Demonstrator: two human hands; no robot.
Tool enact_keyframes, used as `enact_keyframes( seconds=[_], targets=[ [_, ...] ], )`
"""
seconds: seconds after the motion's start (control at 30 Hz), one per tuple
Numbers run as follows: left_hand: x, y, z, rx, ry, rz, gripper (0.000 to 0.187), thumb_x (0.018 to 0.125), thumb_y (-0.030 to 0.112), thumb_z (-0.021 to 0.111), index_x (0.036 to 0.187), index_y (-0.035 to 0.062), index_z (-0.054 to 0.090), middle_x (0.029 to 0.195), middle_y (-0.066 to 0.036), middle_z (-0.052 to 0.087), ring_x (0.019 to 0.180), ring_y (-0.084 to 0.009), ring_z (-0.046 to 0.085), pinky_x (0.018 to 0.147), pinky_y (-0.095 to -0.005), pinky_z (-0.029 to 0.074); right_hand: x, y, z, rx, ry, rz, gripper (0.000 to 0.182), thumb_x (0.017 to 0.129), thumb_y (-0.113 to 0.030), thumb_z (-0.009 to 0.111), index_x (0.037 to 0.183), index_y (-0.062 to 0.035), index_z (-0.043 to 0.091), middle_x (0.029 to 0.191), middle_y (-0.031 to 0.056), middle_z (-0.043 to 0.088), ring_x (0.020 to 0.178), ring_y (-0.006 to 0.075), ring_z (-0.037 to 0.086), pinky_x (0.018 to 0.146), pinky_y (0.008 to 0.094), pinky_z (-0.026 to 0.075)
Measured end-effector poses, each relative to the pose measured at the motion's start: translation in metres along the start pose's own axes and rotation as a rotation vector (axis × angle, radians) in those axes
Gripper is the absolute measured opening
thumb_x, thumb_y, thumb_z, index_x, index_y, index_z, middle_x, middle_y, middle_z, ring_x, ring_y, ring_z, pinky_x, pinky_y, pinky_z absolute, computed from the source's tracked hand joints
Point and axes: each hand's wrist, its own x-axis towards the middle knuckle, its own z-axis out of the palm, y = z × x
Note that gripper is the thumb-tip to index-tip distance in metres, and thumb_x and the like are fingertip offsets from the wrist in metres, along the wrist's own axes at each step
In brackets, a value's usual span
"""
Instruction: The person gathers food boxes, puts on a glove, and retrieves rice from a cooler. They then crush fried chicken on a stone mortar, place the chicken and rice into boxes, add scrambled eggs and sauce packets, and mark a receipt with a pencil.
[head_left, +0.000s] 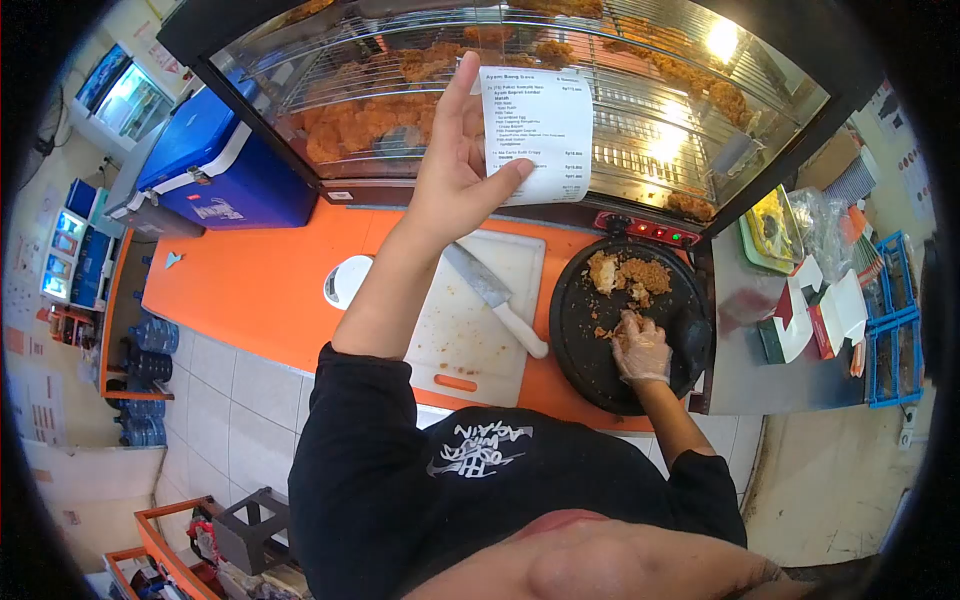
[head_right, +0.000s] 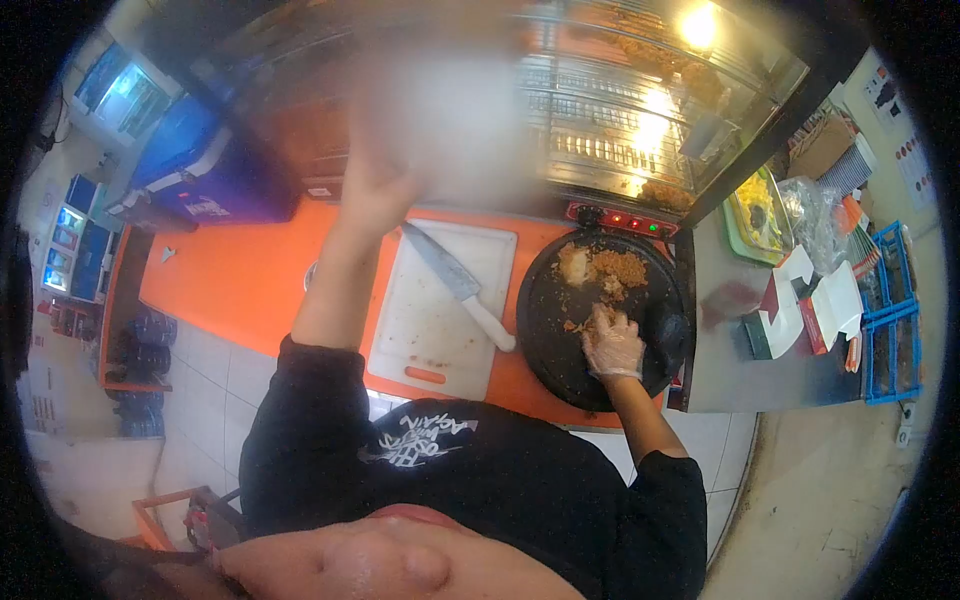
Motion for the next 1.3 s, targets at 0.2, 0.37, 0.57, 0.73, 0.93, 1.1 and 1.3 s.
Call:
enact_keyframes(
  seconds=[0.2, 0.37, 0.57, 0.73, 0.93, 1.1, 1.3],
  targets=[
    [0.003, -0.003, -0.002, 0.030, -0.020, 0.012, 0.091, 0.071, -0.012, 0.053, 0.138, 0.0127, -0.002, 0.125, -0.022, 0.037, 0.107, -0.0226, 0.051, 0.080, -0.0271, 0.047, -0.002, -0.004, -0.007, -0.015, 0.003, -0.003, 0.052, 0.074, -0.034, 0.060, 0.122, -0.0222, 0.045, 0.110, 0.0143, 0.047, 0.094, 0.0315, 0.049, 0.070, 0.0427, 0.048],
    [0.000, -0.001, -0.001, 0.117, -0.047, -0.008, 0.079, 0.071, -0.011, 0.053, 0.137, 0.0102, 0.014, 0.128, -0.020, 0.037, 0.110, -0.0250, 0.048, 0.087, -0.0312, 0.043, 0.003, -0.007, -0.008, 0.033, -0.027, -0.022, 0.041, 0.075, -0.029, 0.058, 0.114, -0.0176, 0.049, 0.101, 0.0167, 0.051, 0.087, 0.0339, 0.053, 0.068, 0.0435, 0.048],
    [-0.068, -0.030, 0.010, 0.416, -0.676, -0.466, 0.059, 0.066, -0.010, 0.052, 0.120, 0.0130, 0.049, 0.111, -0.016, 0.055, 0.103, -0.0278, 0.053, 0.087, -0.0333, 0.040, 0.017, -0.018, 0.000, 0.775, -0.115, 0.137, 0.026, 0.080, -0.026, 0.055, 0.100, -0.0094, 0.056, 0.084, 0.0174, 0.058, 0.079, 0.0319, 0.058, 0.065, 0.0429, 0.048],
    [-0.127, -0.015, 0.026, 0.285, -0.381, -0.883, 0.050, 0.072, -0.010, 0.048, 0.120, 0.0003, 0.046, 0.117, -0.013, 0.051, 0.104, -0.0194, 0.050, 0.088, -0.0283, 0.038, 0.032, 0.033, 0.019, 2.272, -0.490, 0.753, 0.034, 0.082, -0.025, 0.056, 0.111, -0.0086, 0.052, 0.083, 0.0089, 0.058, 0.073, 0.0183, 0.059, 0.060, 0.0315, 0.051],
    [-0.151, 0.012, 0.075, 0.446, -0.120, -1.113, 0.047, 0.072, -0.009, 0.044, 0.119, -0.0045, 0.045, 0.117, -0.017, 0.050, 0.107, -0.0211, 0.048, 0.093, -0.0289, 0.034, 0.014, 0.280, -0.079, 1.893, 0.647, 0.435, 0.037, 0.080, -0.027, 0.055, 0.110, -0.0044, 0.050, 0.087, 0.0107, 0.058, 0.072, 0.0187, 0.058, 0.060, 0.0308, 0.051],
    [-0.151, 0.008, 0.140, 0.495, -0.165, -1.059, 0.045, 0.072, -0.006, 0.041, 0.117, -0.0056, 0.045, 0.116, -0.016, 0.050, 0.108, -0.0234, 0.048, 0.093, -0.0309, 0.035, 0.043, 0.422, -0.058, 0.259, 0.247, 0.417, 0.029, 0.079, -0.025, 0.054, 0.107, -0.0171, 0.055, 0.085, 0.0111, 0.062, 0.077, 0.0272, 0.060, 0.071, 0.0341, 0.047],
    [-0.171, 0.036, 0.144, 0.494, 0.003, -1.191, 0.046, 0.074, -0.008, 0.045, 0.118, 0.0030, 0.049, 0.113, -0.016, 0.052, 0.105, -0.0216, 0.050, 0.090, -0.0288, 0.038, 0.069, 0.358, -0.117, 0.496, 0.333, 0.464, 0.028, 0.083, -0.024, 0.052, 0.108, -0.0113, 0.055, 0.093, 0.0141, 0.061, 0.079, 0.0234, 0.061, 0.071, 0.0312, 0.048]
  ],
)
